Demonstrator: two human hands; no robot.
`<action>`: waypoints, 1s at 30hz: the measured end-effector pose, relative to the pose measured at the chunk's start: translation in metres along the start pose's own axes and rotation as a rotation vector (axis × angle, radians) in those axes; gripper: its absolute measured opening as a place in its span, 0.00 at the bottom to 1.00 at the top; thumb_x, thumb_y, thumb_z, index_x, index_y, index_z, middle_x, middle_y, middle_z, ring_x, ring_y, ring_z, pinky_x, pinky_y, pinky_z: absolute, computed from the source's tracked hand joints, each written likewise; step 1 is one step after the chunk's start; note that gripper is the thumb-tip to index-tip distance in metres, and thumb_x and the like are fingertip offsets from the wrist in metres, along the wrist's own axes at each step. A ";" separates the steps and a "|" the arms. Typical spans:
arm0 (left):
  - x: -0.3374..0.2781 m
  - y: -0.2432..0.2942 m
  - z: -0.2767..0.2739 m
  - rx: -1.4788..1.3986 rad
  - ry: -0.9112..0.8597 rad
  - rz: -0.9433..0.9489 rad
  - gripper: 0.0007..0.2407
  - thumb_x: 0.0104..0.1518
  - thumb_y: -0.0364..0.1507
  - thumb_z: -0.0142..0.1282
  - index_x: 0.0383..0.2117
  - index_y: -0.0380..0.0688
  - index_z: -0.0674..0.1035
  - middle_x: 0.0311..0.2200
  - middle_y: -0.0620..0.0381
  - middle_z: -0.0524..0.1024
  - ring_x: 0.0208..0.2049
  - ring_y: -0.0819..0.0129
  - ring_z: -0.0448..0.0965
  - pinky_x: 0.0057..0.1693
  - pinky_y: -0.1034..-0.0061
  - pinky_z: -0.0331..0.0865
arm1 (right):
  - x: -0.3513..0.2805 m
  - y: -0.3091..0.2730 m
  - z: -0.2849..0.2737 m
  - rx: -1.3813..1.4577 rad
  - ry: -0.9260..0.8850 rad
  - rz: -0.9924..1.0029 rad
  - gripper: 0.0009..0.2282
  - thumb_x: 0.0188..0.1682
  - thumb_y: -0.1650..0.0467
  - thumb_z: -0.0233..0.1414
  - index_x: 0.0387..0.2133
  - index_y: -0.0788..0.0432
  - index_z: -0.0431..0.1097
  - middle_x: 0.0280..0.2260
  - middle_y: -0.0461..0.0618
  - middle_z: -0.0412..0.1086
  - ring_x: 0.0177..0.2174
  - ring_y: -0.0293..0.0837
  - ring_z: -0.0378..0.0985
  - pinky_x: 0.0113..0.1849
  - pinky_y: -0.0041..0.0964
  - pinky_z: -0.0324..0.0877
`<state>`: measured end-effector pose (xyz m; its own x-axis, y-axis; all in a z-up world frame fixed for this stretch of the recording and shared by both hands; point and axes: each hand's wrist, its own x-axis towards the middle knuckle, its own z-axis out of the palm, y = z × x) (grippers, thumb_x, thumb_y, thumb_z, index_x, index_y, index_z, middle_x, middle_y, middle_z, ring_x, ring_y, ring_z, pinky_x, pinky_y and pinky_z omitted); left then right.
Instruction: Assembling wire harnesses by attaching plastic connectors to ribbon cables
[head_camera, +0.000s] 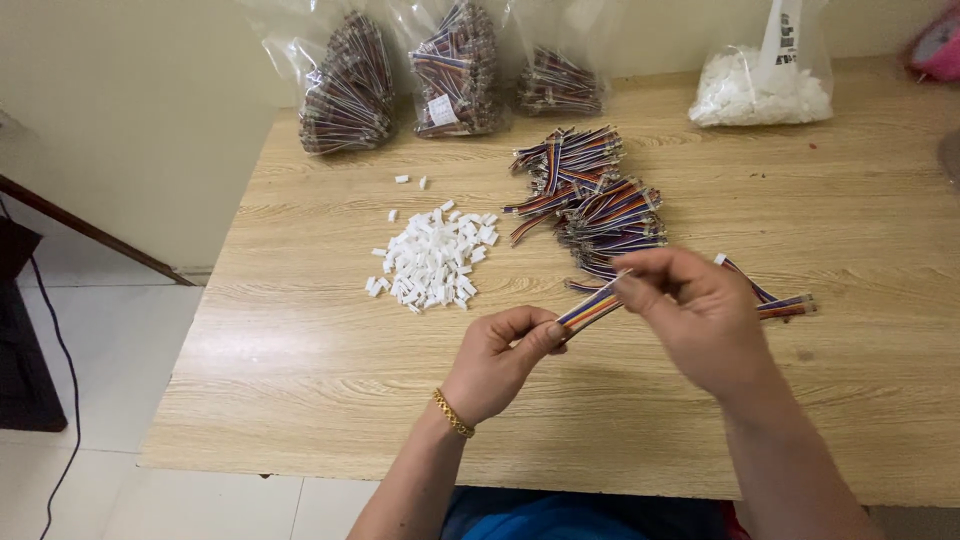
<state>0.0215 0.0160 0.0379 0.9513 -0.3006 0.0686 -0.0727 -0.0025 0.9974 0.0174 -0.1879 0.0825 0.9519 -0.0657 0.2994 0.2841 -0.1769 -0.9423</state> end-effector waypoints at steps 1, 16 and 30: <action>0.000 -0.002 -0.002 0.001 0.000 0.000 0.05 0.57 0.28 0.57 0.31 0.41 0.83 0.22 0.58 0.80 0.30 0.78 0.75 0.42 0.78 0.73 | -0.001 0.000 0.001 0.001 0.000 0.000 0.09 0.43 0.76 0.58 0.37 0.64 0.74 0.19 0.52 0.70 0.24 0.38 0.70 0.32 0.33 0.68; 0.005 0.015 -0.004 0.506 0.018 0.211 0.04 0.55 0.29 0.57 0.25 0.47 0.82 0.19 0.57 0.79 0.27 0.62 0.82 0.38 0.71 0.73 | 0.004 -0.014 -0.003 -0.809 -0.241 -0.426 0.07 0.46 0.64 0.54 0.34 0.48 0.77 0.36 0.50 0.74 0.41 0.53 0.74 0.49 0.58 0.62; -0.003 0.014 -0.007 0.548 0.007 0.181 0.04 0.55 0.29 0.56 0.30 0.46 0.81 0.24 0.51 0.80 0.30 0.56 0.82 0.38 0.67 0.74 | 0.009 0.029 0.004 -0.910 -0.483 -0.267 0.08 0.46 0.60 0.50 0.22 0.45 0.71 0.24 0.39 0.75 0.37 0.42 0.77 0.52 0.50 0.58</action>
